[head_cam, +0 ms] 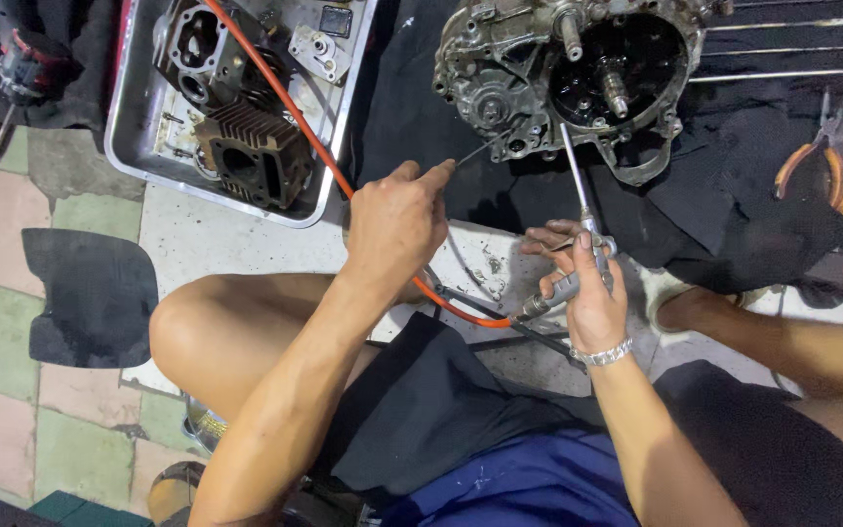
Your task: The person works on a disassembled engine casing, using a screwdriver to adjust internal components and a pneumatic air gun to blow out debris. The person handles the engine casing, a screwdriver, and an air gun while seated at a workbench.
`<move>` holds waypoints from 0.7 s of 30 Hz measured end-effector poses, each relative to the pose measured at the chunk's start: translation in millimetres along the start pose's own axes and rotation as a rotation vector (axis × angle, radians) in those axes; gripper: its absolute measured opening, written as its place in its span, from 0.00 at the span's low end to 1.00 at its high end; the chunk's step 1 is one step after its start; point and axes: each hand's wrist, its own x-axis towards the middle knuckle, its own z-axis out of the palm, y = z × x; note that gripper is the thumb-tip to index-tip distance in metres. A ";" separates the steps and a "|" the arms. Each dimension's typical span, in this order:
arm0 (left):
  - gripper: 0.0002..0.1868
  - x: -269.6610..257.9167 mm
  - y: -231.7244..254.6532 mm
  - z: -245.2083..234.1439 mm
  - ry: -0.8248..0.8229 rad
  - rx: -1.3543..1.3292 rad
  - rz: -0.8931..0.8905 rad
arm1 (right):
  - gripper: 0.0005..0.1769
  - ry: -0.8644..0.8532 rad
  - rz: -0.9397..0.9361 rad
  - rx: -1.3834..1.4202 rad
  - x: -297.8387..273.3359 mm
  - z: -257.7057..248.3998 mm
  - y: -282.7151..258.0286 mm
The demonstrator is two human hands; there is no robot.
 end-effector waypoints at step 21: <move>0.12 26.8 -7.3 -8.5 -0.065 -0.306 -0.044 | 0.22 0.001 0.017 -0.013 1.4 5.1 -0.6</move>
